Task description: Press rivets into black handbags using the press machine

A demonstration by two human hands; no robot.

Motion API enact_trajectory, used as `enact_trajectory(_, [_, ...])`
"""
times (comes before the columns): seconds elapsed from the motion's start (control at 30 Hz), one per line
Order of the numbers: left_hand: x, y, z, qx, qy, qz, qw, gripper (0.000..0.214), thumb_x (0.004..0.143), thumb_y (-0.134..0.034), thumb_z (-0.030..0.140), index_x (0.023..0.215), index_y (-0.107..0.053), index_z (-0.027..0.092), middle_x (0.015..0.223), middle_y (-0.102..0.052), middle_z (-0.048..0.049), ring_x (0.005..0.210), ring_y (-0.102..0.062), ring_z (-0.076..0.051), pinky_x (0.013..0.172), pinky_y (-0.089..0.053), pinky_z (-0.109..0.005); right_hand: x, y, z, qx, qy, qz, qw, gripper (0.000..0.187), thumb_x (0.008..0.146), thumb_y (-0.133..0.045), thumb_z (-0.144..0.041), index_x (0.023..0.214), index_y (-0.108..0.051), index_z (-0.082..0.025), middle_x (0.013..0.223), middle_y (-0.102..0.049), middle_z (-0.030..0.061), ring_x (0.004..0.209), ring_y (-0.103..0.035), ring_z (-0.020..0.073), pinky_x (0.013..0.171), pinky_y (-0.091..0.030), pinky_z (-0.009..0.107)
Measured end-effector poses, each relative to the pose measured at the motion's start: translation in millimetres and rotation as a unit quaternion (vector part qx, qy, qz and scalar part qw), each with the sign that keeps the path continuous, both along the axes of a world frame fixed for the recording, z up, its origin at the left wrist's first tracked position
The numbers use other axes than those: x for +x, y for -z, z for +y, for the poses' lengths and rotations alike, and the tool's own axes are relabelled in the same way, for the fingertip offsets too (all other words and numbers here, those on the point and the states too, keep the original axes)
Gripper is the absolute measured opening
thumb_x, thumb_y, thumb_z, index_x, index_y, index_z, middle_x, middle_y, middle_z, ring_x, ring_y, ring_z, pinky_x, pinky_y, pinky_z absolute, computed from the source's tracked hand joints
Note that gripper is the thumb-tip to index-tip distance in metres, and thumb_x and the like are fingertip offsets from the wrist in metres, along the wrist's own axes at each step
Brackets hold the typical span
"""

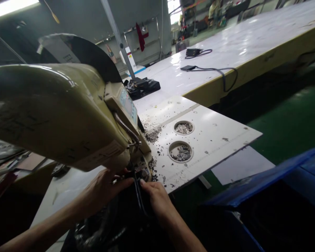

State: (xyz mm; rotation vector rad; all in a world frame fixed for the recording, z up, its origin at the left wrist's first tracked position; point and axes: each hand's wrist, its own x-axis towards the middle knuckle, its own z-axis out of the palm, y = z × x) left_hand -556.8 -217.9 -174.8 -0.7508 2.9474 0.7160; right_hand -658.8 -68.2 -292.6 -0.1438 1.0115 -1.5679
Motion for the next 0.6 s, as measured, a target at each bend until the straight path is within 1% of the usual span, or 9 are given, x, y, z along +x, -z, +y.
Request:
enact_trajectory(0.07, [8, -5.5, 8, -0.041, 0.053, 0.004, 0.998, 0.055, 0.095, -0.062, 0.062, 0.140, -0.056, 0.030, 0.138, -0.065, -0.0100, 0.124, -0.064, -0.034, 0.104, -0.055, -0.051, 0, -1.2, 0, 0.005, 0.001, 0.013, 1.000, 0.070, 0.062, -0.081, -0.079, 0.067, -0.064, -0.011, 0.054, -0.054, -0.0004, 0.046, -0.041, 0.0083, 0.049, -0.026, 0.024])
enact_trajectory(0.1, [14, -7.8, 13, -0.056, 0.086, -0.002, 0.995, 0.070, 0.091, -0.065, 0.067, 0.149, -0.048, 0.032, 0.149, -0.057, -0.0121, 0.132, -0.059, -0.036, 0.107, -0.054, -0.054, 0, -1.4, 0, 0.006, 0.000, 0.017, 1.000, 0.069, 0.063, -0.080, -0.079, 0.066, -0.064, -0.011, 0.054, -0.053, -0.0008, 0.046, -0.041, 0.0083, 0.049, -0.026, 0.025])
enact_trajectory(0.17, [26, -10.0, 22, -0.076, 0.142, -0.027, 0.987, 0.109, 0.074, -0.072, 0.081, 0.161, -0.027, 0.031, 0.164, -0.037, -0.0182, 0.144, -0.045, -0.044, 0.112, -0.049, -0.062, 0, -0.8, 0, 0.003, -0.003, 0.019, 1.000, 0.068, 0.066, -0.079, -0.077, 0.068, -0.065, -0.011, 0.054, -0.053, -0.0007, 0.046, -0.040, 0.0084, 0.050, -0.025, 0.025])
enact_trajectory(0.23, [34, -9.5, 30, -0.087, 0.160, -0.051, 0.982, 0.138, 0.060, -0.077, 0.087, 0.165, -0.011, 0.027, 0.168, -0.025, -0.0234, 0.151, -0.032, -0.049, 0.116, -0.041, -0.069, 0, 0.4, -1, -0.005, -0.005, 0.011, 1.000, 0.067, 0.067, -0.079, -0.075, 0.072, -0.067, -0.010, 0.056, -0.055, -0.0003, 0.047, -0.041, 0.0086, 0.051, -0.026, 0.025])
enact_trajectory(0.3, [36, -7.9, 36, -0.076, 0.136, -0.063, 0.986, 0.148, 0.054, -0.083, 0.083, 0.166, -0.006, 0.024, 0.168, -0.025, -0.0248, 0.152, -0.028, -0.049, 0.119, -0.036, -0.071, 1, 1.3, -1, -0.008, -0.003, 0.009, 1.000, 0.066, 0.067, -0.080, -0.074, 0.073, -0.068, -0.010, 0.056, -0.054, -0.0008, 0.047, -0.040, 0.0085, 0.052, -0.027, 0.026])
enact_trajectory(0.37, [30, -7.0, 39, -0.046, 0.093, -0.061, 0.993, 0.149, 0.051, -0.091, 0.075, 0.165, -0.010, 0.024, 0.166, -0.028, -0.0226, 0.151, -0.030, -0.047, 0.120, -0.037, -0.068, 1, 1.5, -1, -0.008, 0.001, 0.010, 1.000, 0.065, 0.068, -0.080, -0.073, 0.073, -0.067, -0.010, 0.055, -0.053, -0.0011, 0.047, -0.040, 0.0084, 0.051, -0.027, 0.026])
enact_trajectory(0.43, [22, -7.0, 39, -0.007, 0.050, -0.046, 0.998, 0.140, 0.051, -0.094, 0.068, 0.163, -0.021, 0.026, 0.163, -0.034, -0.0187, 0.149, -0.033, -0.045, 0.119, -0.040, -0.064, 2, 1.6, -1, -0.007, 0.002, 0.012, 1.000, 0.065, 0.068, -0.079, -0.074, 0.071, -0.067, -0.010, 0.055, -0.054, -0.0009, 0.047, -0.041, 0.0086, 0.051, -0.027, 0.026])
enact_trajectory(0.57, [11, -3.7, 28, 0.066, -0.016, 0.022, 0.997, 0.077, 0.080, -0.081, 0.058, 0.145, -0.051, 0.029, 0.147, -0.056, -0.0095, 0.135, -0.053, -0.035, 0.113, -0.048, -0.054, 1, 2.5, -1, 0.018, -0.006, 0.034, 0.999, 0.070, 0.062, -0.077, -0.081, 0.067, -0.065, -0.012, 0.051, -0.053, -0.0011, 0.043, -0.040, 0.0086, 0.047, -0.025, 0.025])
enact_trajectory(0.6, [10, -1.6, 24, 0.078, -0.023, 0.039, 0.996, 0.066, 0.084, -0.079, 0.055, 0.140, -0.055, 0.029, 0.141, -0.061, -0.0074, 0.129, -0.058, -0.033, 0.112, -0.049, -0.051, 1, 2.5, -1, 0.025, -0.005, 0.037, 0.999, 0.072, 0.061, -0.077, -0.082, 0.066, -0.066, -0.012, 0.051, -0.053, -0.0010, 0.043, -0.040, 0.0086, 0.046, -0.025, 0.025])
